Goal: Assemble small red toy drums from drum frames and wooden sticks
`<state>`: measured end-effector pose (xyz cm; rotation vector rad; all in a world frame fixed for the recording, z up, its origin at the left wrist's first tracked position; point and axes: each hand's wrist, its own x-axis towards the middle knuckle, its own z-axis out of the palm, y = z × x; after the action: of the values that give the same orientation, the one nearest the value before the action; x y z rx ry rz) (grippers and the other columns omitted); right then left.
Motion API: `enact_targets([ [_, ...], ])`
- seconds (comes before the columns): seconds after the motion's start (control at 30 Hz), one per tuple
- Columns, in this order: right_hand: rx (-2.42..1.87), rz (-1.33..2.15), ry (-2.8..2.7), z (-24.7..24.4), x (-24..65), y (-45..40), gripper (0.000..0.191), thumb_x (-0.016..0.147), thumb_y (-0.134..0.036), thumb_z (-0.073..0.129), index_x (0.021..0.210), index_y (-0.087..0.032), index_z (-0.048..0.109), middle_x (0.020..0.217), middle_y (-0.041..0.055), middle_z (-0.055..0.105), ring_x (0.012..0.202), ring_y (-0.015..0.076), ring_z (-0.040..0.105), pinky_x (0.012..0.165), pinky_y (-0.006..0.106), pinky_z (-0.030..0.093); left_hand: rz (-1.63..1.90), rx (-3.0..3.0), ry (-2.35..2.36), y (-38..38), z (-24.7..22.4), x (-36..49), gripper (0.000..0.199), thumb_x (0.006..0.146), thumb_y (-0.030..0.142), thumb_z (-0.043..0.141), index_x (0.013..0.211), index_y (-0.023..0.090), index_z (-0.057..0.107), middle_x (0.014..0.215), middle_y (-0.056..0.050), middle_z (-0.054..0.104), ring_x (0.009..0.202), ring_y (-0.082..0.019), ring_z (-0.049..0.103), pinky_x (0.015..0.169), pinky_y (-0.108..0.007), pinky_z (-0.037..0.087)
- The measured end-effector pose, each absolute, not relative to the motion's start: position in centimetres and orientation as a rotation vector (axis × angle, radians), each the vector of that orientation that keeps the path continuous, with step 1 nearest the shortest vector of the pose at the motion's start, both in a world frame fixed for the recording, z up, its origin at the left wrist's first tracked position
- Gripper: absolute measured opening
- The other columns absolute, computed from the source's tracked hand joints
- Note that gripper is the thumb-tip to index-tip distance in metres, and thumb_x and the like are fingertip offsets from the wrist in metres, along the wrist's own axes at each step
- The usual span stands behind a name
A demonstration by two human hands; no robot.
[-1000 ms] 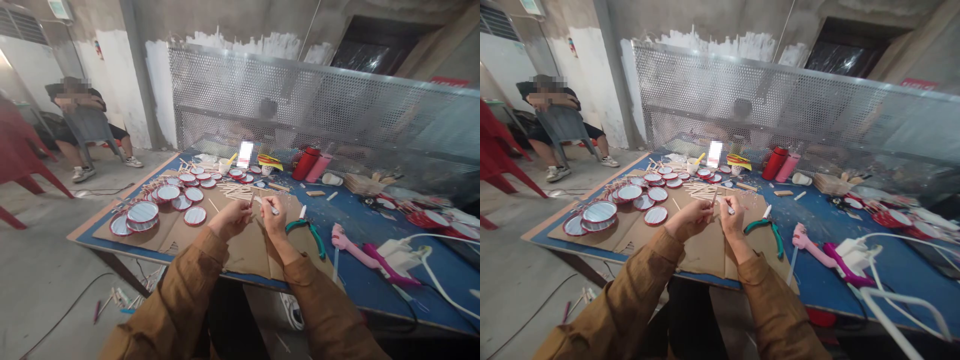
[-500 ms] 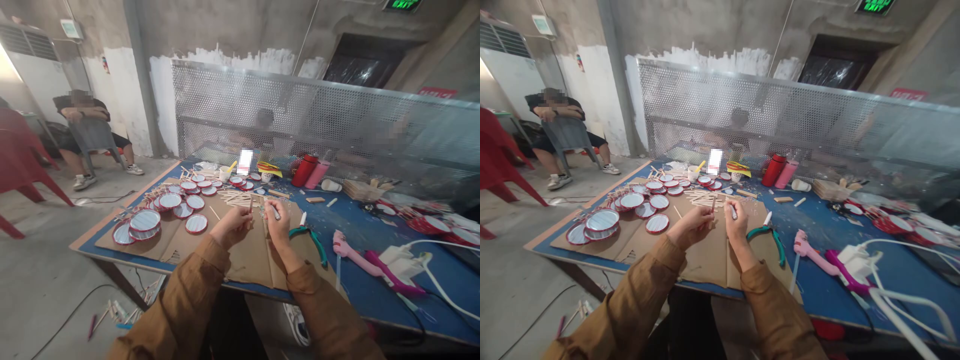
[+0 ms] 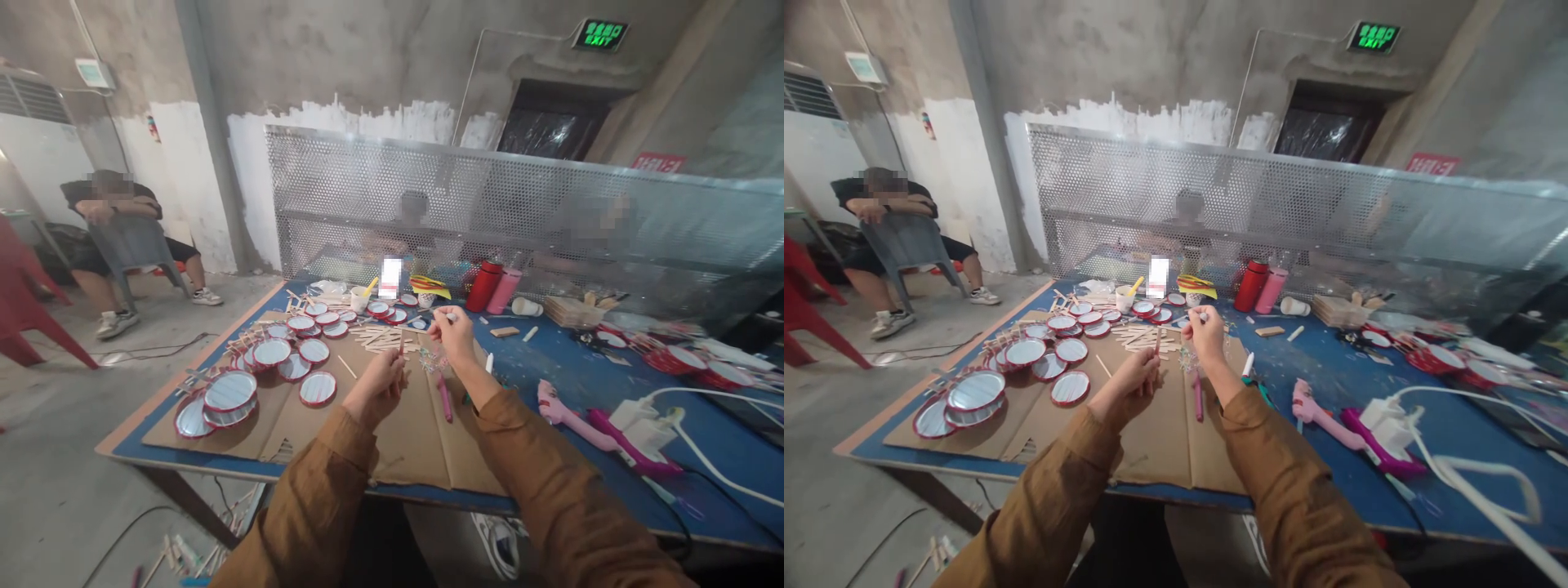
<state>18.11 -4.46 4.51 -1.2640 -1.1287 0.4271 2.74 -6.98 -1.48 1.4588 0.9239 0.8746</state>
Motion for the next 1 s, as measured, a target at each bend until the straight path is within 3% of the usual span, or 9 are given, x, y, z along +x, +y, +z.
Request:
enact_targets([
  [0.23, -1.282, 0.502, -1.237, 3.2, 16.8, 0.2, 0.015, 0.069, -0.029, 0.06, 0.077, -0.019, 0.053, 0.05, -0.005, 0.059, 0.044, 0.0122, 0.058, 0.048, 0.022, 0.045, 0.885, 1.349, 0.899, -6.2, -1.7, 2.7, 0.019, 0.087, 0.037, 0.049, 0.082, 0.019, 0.044, 0.047, 0.01, 0.043, 0.033, -0.002, 0.035, 0.038, -0.016, 0.023],
  [0.6, -1.421, 0.639, -1.013, 2.7, 12.8, 13.3, 0.021, 0.071, -0.016, 0.066, 0.085, -0.018, 0.05, 0.059, -0.0065, 0.057, 0.047, 0.009, 0.053, 0.042, 0.017, 0.039, 0.875, 1.351, 0.981, -4.9, -2.4, 2.9, 0.015, 0.089, 0.033, 0.041, 0.081, 0.02, 0.041, 0.048, 0.008, 0.047, 0.029, -0.006, 0.045, 0.031, -0.015, 0.026],
  [0.7, -1.437, 0.713, -0.964, 2.6, 11.8, 16.0, 0.023, 0.078, -0.024, 0.067, 0.095, -0.014, 0.056, 0.078, 0.0009, 0.064, 0.064, 0.0115, 0.06, 0.054, 0.021, 0.049, 0.878, 1.332, 0.97, -4.8, -2.8, 3.0, 0.018, 0.088, 0.034, 0.042, 0.077, 0.02, 0.04, 0.051, 0.007, 0.05, 0.03, -0.006, 0.046, 0.031, -0.015, 0.029],
  [0.83, -1.431, 0.836, -0.916, 2.3, 10.6, 18.6, 0.033, 0.091, -0.034, 0.056, 0.118, -0.016, 0.055, 0.117, 0.0083, 0.058, 0.098, 0.0193, 0.06, 0.083, 0.039, 0.052, 0.891, 1.307, 0.972, -5.0, -2.8, 3.1, 0.019, 0.087, 0.037, 0.042, 0.079, 0.02, 0.041, 0.053, 0.006, 0.052, 0.03, -0.006, 0.045, 0.032, -0.015, 0.032],
  [1.0, -1.385, 0.937, -0.865, 2.6, 9.6, 19.8, 0.035, 0.091, -0.034, 0.056, 0.12, -0.016, 0.054, 0.12, 0.0086, 0.057, 0.101, 0.0204, 0.059, 0.084, 0.042, 0.052, 0.928, 1.245, 0.996, -5.2, -2.3, 3.3, 0.021, 0.087, 0.038, 0.043, 0.077, 0.02, 0.04, 0.051, 0.007, 0.05, 0.03, -0.006, 0.044, 0.031, -0.014, 0.032],
])
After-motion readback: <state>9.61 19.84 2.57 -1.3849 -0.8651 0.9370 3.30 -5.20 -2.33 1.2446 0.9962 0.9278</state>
